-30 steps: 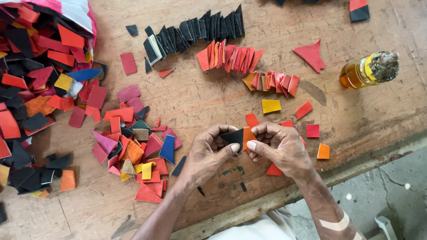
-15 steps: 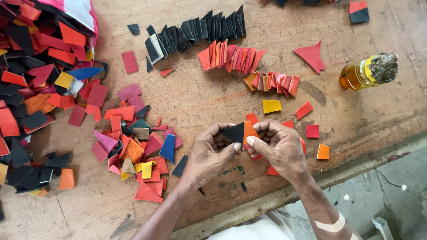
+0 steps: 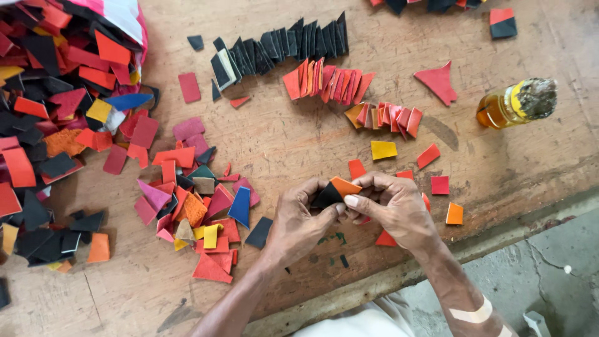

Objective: The person repeatedly picks small colored foam pieces from a wooden table, aligns them with black foam pieces, and presses them together to form composite units. The person handles the pieces one at a time, occasionally adjusting their position before joining them.

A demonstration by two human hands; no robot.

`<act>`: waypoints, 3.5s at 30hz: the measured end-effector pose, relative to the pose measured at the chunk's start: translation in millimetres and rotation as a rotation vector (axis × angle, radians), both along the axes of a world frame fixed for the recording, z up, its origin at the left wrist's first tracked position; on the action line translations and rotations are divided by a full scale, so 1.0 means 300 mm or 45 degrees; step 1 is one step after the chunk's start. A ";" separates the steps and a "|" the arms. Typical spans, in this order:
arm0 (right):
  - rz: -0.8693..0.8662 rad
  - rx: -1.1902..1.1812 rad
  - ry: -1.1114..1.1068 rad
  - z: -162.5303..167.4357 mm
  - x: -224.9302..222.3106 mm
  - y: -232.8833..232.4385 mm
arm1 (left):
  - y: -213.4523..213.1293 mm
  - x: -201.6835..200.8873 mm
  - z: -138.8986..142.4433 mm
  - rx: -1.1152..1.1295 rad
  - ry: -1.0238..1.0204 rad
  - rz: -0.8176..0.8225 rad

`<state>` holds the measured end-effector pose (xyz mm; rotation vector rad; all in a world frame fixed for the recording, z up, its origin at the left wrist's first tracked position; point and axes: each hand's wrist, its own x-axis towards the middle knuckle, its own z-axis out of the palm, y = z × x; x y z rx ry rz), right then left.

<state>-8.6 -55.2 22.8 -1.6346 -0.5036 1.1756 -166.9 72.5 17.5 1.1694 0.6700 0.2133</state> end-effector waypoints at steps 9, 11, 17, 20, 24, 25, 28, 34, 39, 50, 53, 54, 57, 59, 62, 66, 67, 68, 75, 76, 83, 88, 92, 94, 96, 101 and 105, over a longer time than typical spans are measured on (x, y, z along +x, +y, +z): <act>0.047 0.198 -0.056 0.051 -0.074 -0.036 | -0.015 -0.031 0.013 0.194 -0.033 0.131; 0.035 0.194 0.107 0.056 -0.091 -0.035 | -0.005 -0.038 0.010 0.086 -0.063 0.096; 0.051 0.174 0.242 0.051 -0.074 -0.078 | 0.035 -0.060 0.039 0.294 -0.090 -0.036; 0.200 0.108 0.169 0.039 -0.047 -0.111 | 0.076 -0.086 0.058 0.459 -0.114 0.224; 0.349 -0.201 0.037 0.088 0.038 -0.119 | 0.148 -0.112 0.056 0.267 -0.069 0.516; 0.338 -0.148 -0.021 0.111 0.066 -0.113 | 0.156 -0.118 0.056 0.248 -0.052 0.551; -0.278 0.580 0.187 0.198 0.166 -0.113 | 0.160 -0.121 0.078 0.275 -0.052 0.552; -0.408 0.579 -0.190 0.183 0.165 -0.159 | 0.187 -0.227 0.214 1.007 0.305 0.011; -0.501 0.521 -0.431 0.137 0.216 -0.217 | 0.135 -0.274 0.218 1.340 0.681 -0.362; -0.161 0.104 -1.512 0.106 0.297 -0.195 | 0.054 -0.136 0.118 0.937 0.548 -0.142; 0.087 0.129 -1.604 0.107 0.285 -0.154 | 0.053 -0.079 0.083 0.572 0.380 -0.054; 0.105 0.081 -1.637 0.112 0.284 -0.146 | 0.054 -0.059 0.068 0.442 0.316 -0.024; 0.149 -0.007 -1.670 0.121 0.279 -0.126 | 0.064 -0.027 0.021 0.135 0.160 0.065; 0.164 -0.025 -1.624 0.128 0.276 -0.124 | 0.064 -0.036 -0.004 0.020 0.084 0.101; 0.284 -0.030 -1.651 0.131 0.284 -0.130 | 0.067 -0.061 -0.034 -0.017 0.045 0.097; 0.194 -0.167 -1.534 0.108 0.300 -0.140 | 0.071 -0.074 -0.054 -0.013 0.074 0.089; 0.168 -0.151 -1.474 0.105 0.304 -0.148 | 0.068 -0.074 -0.054 -0.024 0.075 0.089; 0.139 -0.140 -1.410 0.100 0.302 -0.156 | 0.066 -0.075 -0.054 -0.038 0.078 0.083; -0.206 0.164 -0.164 0.031 0.137 -0.139 | 0.055 -0.081 -0.050 -0.198 -0.018 -0.004; -0.199 0.076 -0.128 0.019 0.096 -0.126 | 0.049 -0.074 -0.052 -0.245 -0.033 -0.014; -0.176 0.131 0.040 -0.016 -0.031 -0.050 | 0.036 -0.078 -0.049 -0.183 0.010 -0.042; -0.100 0.077 -0.055 -0.017 -0.043 -0.030 | 0.042 -0.082 -0.038 -0.247 -0.060 -0.035; -0.082 0.116 -0.012 -0.030 -0.049 -0.022 | 0.044 -0.084 -0.037 -0.247 -0.055 -0.036; -0.079 0.120 -0.017 -0.034 -0.050 -0.021 | 0.045 -0.084 -0.040 -0.263 -0.055 -0.018; -0.080 0.121 -0.027 -0.035 -0.051 -0.020 | 0.046 -0.085 -0.043 -0.264 -0.061 -0.014; -0.075 0.140 -0.128 -0.025 -0.064 -0.012 | 0.048 -0.090 -0.047 -0.249 -0.055 -0.008; -0.094 0.176 -0.164 -0.018 -0.085 -0.006 | 0.054 -0.090 -0.049 -0.245 -0.031 -0.018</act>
